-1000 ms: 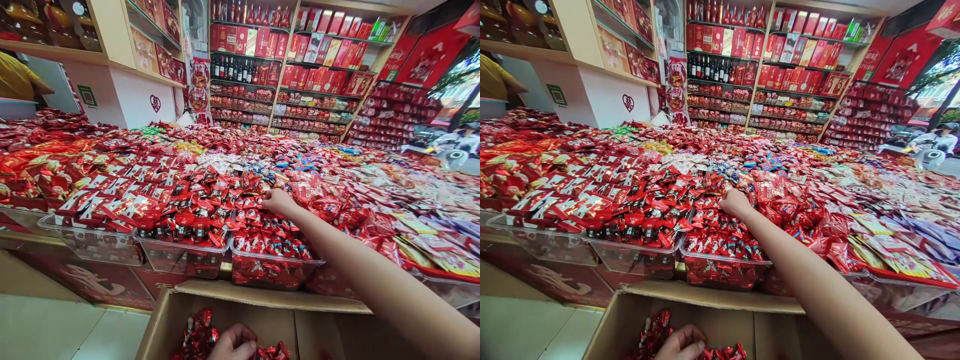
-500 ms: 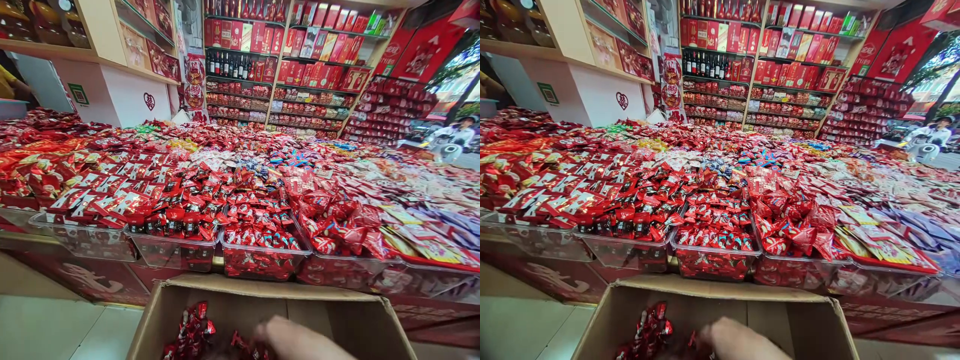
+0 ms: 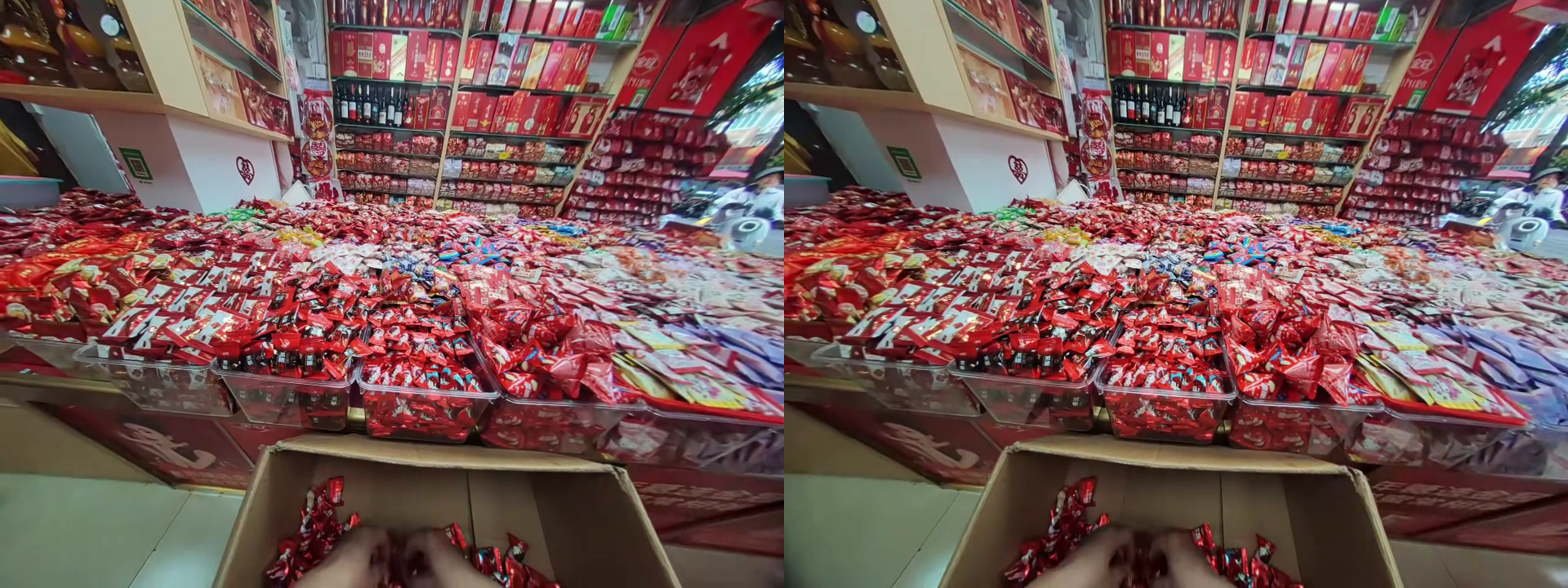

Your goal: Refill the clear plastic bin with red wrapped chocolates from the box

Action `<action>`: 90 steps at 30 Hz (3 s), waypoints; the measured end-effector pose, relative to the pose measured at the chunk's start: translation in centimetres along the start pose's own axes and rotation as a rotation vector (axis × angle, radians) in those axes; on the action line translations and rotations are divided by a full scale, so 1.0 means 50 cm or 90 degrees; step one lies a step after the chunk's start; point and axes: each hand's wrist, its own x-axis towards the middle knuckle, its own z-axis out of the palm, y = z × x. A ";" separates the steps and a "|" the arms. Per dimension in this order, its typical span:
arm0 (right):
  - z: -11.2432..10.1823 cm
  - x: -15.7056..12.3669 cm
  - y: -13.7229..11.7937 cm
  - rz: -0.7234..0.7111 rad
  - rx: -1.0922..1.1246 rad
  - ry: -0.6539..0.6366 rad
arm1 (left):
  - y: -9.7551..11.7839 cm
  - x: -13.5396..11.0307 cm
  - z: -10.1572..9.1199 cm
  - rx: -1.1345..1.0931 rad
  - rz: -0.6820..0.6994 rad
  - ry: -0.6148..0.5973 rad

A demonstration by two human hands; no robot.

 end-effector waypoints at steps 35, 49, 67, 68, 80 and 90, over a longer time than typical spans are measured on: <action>-0.047 0.000 -0.079 0.089 0.405 0.031 | 0.061 0.001 0.001 -0.441 0.059 -0.078; -0.051 -0.002 -0.070 0.052 0.371 0.074 | 0.060 0.006 0.003 -0.455 0.003 -0.066; -0.264 -0.140 -0.418 -0.443 -0.319 0.118 | 0.074 -0.001 -0.005 -0.388 0.094 -0.063; -0.286 -0.128 -0.446 -0.457 -0.364 0.148 | 0.073 0.000 -0.004 -0.390 0.088 -0.072; -0.345 0.067 -0.496 -0.261 -0.723 0.061 | 0.022 0.022 0.008 -0.366 0.120 -0.052; -0.316 0.156 -0.538 -0.425 -0.816 0.133 | 0.020 0.022 0.009 -0.305 0.124 -0.078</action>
